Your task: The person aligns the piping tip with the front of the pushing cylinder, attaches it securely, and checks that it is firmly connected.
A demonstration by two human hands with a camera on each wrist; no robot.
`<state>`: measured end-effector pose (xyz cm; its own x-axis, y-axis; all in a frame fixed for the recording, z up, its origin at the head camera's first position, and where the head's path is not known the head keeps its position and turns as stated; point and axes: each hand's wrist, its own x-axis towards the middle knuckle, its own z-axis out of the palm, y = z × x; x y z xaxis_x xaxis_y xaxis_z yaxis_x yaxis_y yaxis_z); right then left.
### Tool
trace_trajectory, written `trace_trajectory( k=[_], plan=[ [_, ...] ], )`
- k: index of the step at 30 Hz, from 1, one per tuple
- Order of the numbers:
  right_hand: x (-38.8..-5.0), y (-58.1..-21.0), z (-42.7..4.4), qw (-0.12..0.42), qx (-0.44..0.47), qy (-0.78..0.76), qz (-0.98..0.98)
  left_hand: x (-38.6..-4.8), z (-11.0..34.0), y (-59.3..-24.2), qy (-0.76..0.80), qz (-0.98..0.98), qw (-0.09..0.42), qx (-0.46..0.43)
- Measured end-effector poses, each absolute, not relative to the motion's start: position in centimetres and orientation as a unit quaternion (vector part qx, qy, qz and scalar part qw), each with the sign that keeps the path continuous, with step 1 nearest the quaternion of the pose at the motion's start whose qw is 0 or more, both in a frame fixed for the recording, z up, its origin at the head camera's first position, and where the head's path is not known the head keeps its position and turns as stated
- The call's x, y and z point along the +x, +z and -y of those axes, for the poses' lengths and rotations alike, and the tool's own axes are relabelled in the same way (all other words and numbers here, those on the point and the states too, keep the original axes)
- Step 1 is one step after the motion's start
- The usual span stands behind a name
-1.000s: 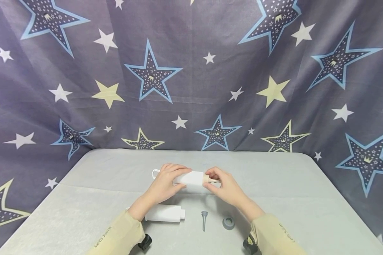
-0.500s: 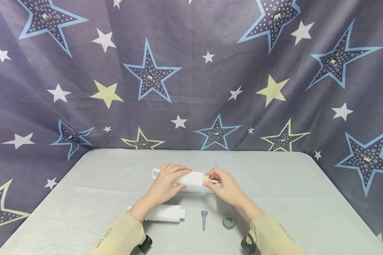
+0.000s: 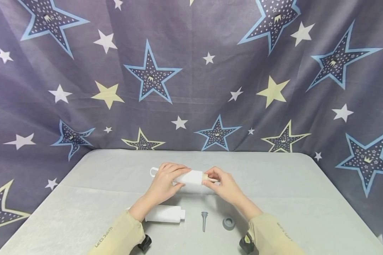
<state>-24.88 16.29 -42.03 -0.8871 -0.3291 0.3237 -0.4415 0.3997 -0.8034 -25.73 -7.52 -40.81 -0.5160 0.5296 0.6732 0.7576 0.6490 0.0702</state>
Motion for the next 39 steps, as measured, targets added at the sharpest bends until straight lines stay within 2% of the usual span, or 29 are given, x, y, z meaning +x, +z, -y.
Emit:
trace_trajectory(
  k=[4,13,18,31,39],
  plan=[
    [-25.0,-42.1,-16.2,0.07,0.232,0.478,0.844,-26.1,7.6,-40.7,-0.18,0.86,0.295,-0.375],
    [-26.0,-41.9,-16.0,0.151,0.264,0.404,0.863,-27.1,7.6,-39.9,-0.191,0.892,0.223,-0.344],
    [-26.7,-41.9,-15.9,0.147,0.256,0.393,0.871,-27.8,7.4,-39.6,-0.19,0.903,0.186,-0.338],
    [-28.7,-42.4,-16.1,0.15,0.268,0.381,0.872,-30.1,6.9,-40.1,-0.179,0.918,0.135,-0.326],
    [-29.9,-43.1,-15.8,0.118,0.259,0.37,0.884,-30.8,6.9,-40.8,-0.184,0.932,0.092,-0.298]
  ],
)
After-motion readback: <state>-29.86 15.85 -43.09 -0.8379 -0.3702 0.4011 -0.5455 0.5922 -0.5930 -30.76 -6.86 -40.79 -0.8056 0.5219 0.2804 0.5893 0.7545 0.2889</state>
